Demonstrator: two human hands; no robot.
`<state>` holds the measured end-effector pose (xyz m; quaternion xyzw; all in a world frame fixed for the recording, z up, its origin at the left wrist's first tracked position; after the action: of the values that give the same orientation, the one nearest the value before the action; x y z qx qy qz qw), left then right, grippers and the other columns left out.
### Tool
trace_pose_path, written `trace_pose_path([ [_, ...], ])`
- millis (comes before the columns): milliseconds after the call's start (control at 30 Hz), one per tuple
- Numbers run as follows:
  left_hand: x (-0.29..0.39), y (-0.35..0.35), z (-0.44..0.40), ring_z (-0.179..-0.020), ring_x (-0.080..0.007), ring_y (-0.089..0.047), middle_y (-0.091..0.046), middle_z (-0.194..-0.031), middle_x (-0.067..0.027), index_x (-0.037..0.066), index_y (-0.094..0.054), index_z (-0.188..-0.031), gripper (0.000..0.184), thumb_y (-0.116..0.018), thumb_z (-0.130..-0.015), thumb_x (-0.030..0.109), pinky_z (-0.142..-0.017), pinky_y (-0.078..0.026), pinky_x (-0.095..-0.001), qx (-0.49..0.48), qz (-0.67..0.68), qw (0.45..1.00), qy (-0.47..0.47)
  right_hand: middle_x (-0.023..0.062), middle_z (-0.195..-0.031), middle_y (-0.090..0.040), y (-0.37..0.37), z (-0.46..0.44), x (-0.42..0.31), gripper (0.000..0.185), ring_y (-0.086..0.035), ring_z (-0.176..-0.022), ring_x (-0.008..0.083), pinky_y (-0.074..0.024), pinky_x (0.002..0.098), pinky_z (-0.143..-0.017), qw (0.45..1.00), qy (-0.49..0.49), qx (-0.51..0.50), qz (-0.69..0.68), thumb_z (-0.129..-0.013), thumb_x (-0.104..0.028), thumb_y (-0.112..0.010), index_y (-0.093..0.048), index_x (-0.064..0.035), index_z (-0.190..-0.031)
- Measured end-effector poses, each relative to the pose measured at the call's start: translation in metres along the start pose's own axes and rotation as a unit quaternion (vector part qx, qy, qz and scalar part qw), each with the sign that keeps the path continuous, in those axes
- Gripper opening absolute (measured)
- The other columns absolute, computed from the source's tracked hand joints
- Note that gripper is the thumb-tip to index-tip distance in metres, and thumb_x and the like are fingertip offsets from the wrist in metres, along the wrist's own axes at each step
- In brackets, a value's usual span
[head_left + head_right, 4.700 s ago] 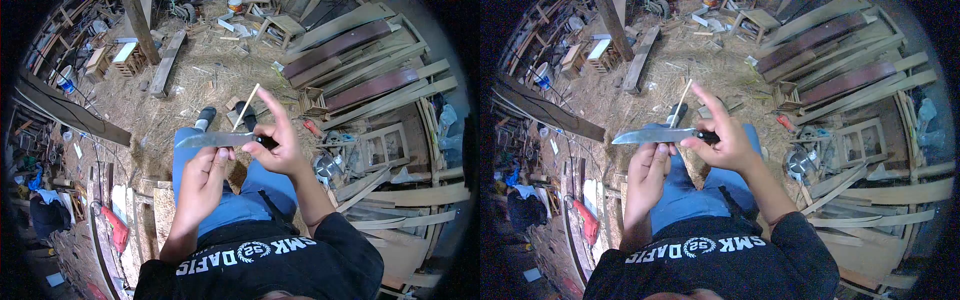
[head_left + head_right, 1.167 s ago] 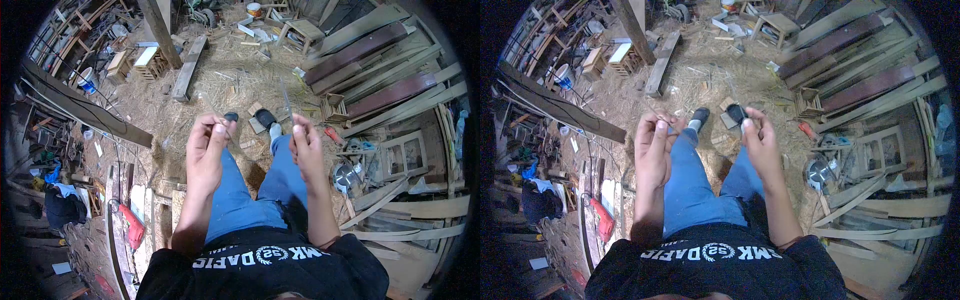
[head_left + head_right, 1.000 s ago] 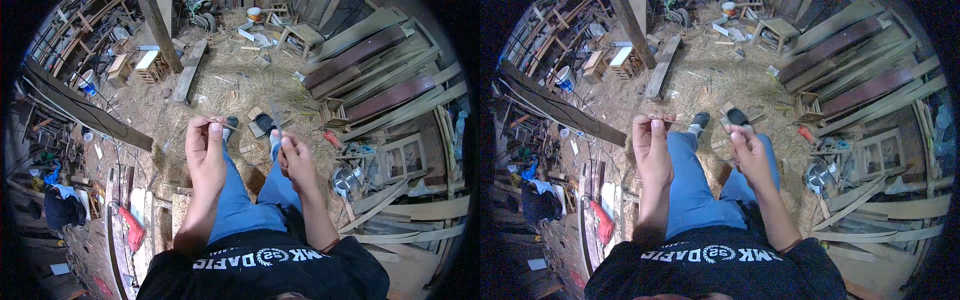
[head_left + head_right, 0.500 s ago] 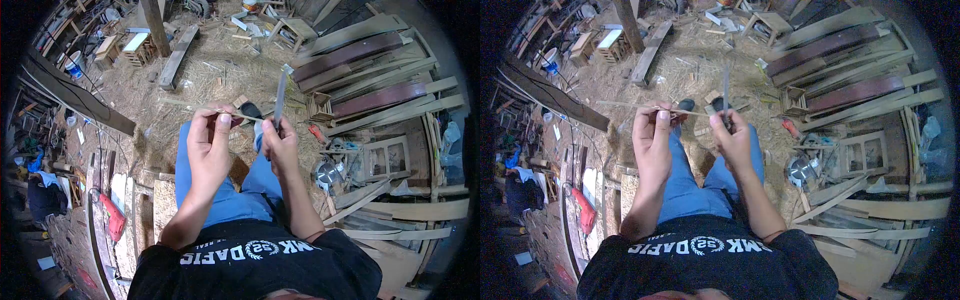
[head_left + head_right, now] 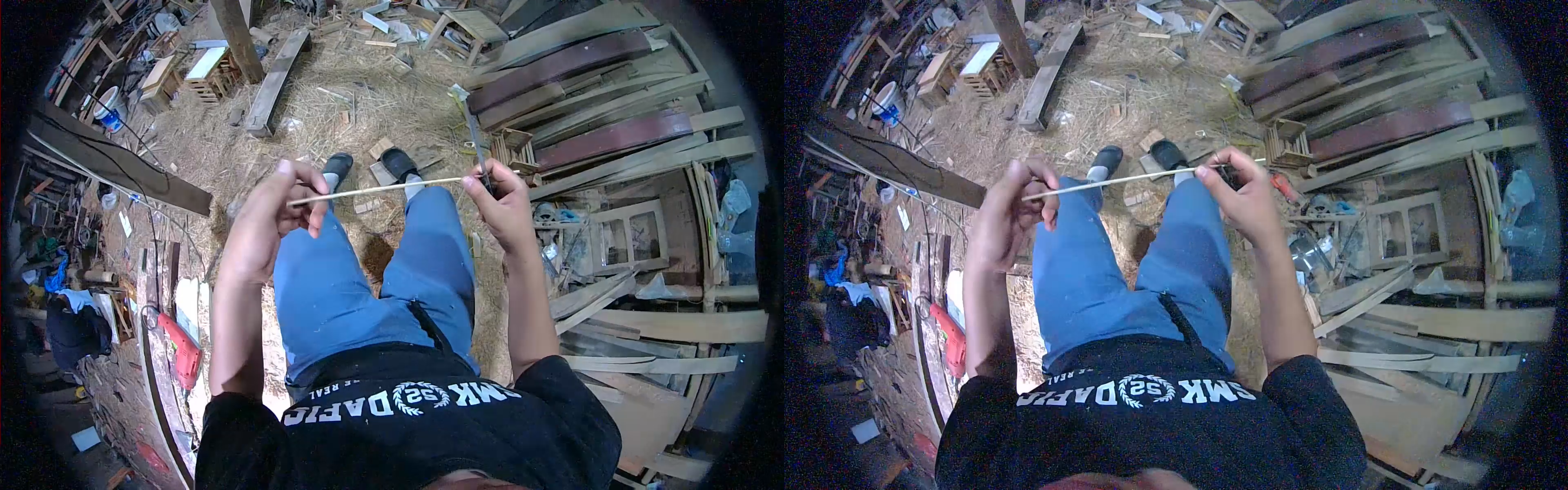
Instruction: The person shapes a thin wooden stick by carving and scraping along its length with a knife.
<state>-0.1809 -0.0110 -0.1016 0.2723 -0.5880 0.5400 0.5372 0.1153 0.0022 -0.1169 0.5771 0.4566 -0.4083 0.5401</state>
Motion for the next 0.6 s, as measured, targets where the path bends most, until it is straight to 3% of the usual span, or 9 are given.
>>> trace_pose_path([
  [67, -0.005, -0.009, -0.006, -0.065, -0.0081, -0.05, -0.053, -0.074, 0.001, 0.006, -0.059, -0.111, 0.031, -0.044, -0.109, 0.034, -0.06, -0.041, -0.023, -0.02, -0.146, 0.989, -0.004, -0.0089, -0.074, -0.053, 0.005, 0.002, 0.0, 0.015, -0.043, -0.062, 0.0, -0.0329, 0.0197, -0.056, 1.0, 0.02, 0.0, 0.003, -0.093, -0.015, -0.074, -0.061, -0.0078, -0.094],
  [100, -0.009, -0.017, -0.009, -0.065, -0.005, -0.046, -0.048, -0.072, 0.0046, 0.005, -0.061, -0.11, 0.022, -0.051, -0.108, 0.024, -0.058, -0.037, -0.021, -0.047, -0.132, 0.99, 0.006, -0.0084, -0.076, -0.055, 0.007, 0.002, -0.003, 0.015, -0.045, -0.066, 0.0003, -0.0345, 0.0202, -0.059, 0.999, 0.043, -0.003, 0.009, -0.092, -0.014, -0.074, -0.061, -0.0074, -0.094],
  [267, -0.024, -0.043, -0.003, -0.062, -0.0029, -0.038, -0.044, -0.071, 0.0078, 0.007, -0.063, -0.112, 0.032, -0.044, -0.11, 0.032, -0.055, -0.031, -0.0196, -0.123, -0.263, 0.954, 0.075, -0.0067, -0.082, -0.059, 0.037, 0.005, -0.005, 0.017, -0.049, -0.071, 0.002, -0.0376, 0.0206, -0.063, 0.996, 0.048, 0.041, 0.058, -0.09, -0.012, -0.076, -0.062, -0.0065, -0.097],
  [333, -0.028, -0.056, -0.001, -0.061, -0.0031, -0.037, -0.041, -0.07, 0.0078, 0.008, -0.062, -0.107, 0.031, -0.043, -0.111, 0.032, -0.054, -0.03, -0.0201, -0.169, -0.291, 0.939, 0.066, -0.0041, -0.091, -0.066, 0.044, 0.003, -0.008, 0.018, -0.059, -0.081, 0.0036, -0.0474, 0.0214, -0.072, 0.998, 0.056, 0.02, 0.03, -0.088, -0.009, -0.078, -0.066, -0.0045, -0.1],
  [367, -0.031, -0.058, -0.002, -0.061, -0.0031, -0.037, -0.041, -0.07, 0.0078, 0.008, -0.062, -0.107, 0.031, -0.043, -0.111, 0.032, -0.054, -0.03, -0.0201, -0.17, -0.289, 0.94, 0.066, -0.0033, -0.092, -0.066, 0.047, 0.004, -0.008, 0.028, -0.059, -0.082, 0.0051, -0.0475, 0.0216, -0.073, 0.998, 0.044, 0.03, 0.031, -0.088, -0.008, -0.078, -0.062, -0.0057, -0.111],
  [467, -0.046, -0.063, -0.005, -0.061, -0.0034, -0.035, -0.039, -0.07, 0.0074, 0.01, -0.058, -0.1, 0.029, -0.043, -0.111, 0.032, -0.053, -0.029, -0.0204, -0.166, -0.195, 0.963, 0.088, 0.0009, -0.097, -0.066, 0.051, 0.009, -0.034, 0.042, -0.058, -0.081, 0.0054, -0.0462, 0.021, -0.07, 0.991, 0.092, 0.1, -0.02, -0.088, -0.007, -0.077, -0.055, -0.0076, -0.124],
  [533, -0.041, -0.06, -0.012, -0.059, -0.0037, -0.031, -0.037, -0.07, 0.0072, 0.012, -0.053, -0.096, 0.027, -0.042, -0.111, 0.031, -0.052, -0.028, -0.0208, -0.099, -0.142, 0.984, 0.036, 0.005, -0.104, -0.063, 0.049, 0.015, -0.033, 0.044, -0.057, -0.084, 0.0064, -0.0456, 0.0222, -0.071, 0.993, 0.067, 0.092, -0.021, -0.091, -0.01, -0.072, -0.05, -0.0088, -0.13],
  [600, -0.046, -0.064, -0.011, -0.058, -0.0038, -0.029, -0.036, -0.07, 0.0072, 0.012, -0.052, -0.096, 0.026, -0.042, -0.111, 0.031, -0.052, -0.027, -0.021, -0.09, -0.075, 0.992, 0.052, 0.006, -0.104, -0.06, 0.046, 0.021, -0.03, 0.036, -0.056, -0.086, 0.0078, -0.045, 0.0237, -0.074, 0.99, 0.087, 0.106, -0.016, -0.095, -0.014, -0.067, -0.05, -0.0079, -0.126],
])
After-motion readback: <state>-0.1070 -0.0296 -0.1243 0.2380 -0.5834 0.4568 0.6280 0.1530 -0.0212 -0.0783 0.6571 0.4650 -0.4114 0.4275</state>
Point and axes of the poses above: each hand's wrist, its own z-axis away from the middle knuckle, its own y-axis out of the back of the hand, x = y × z, the point moved 10 cm from there along -z, towards the middle knuckle
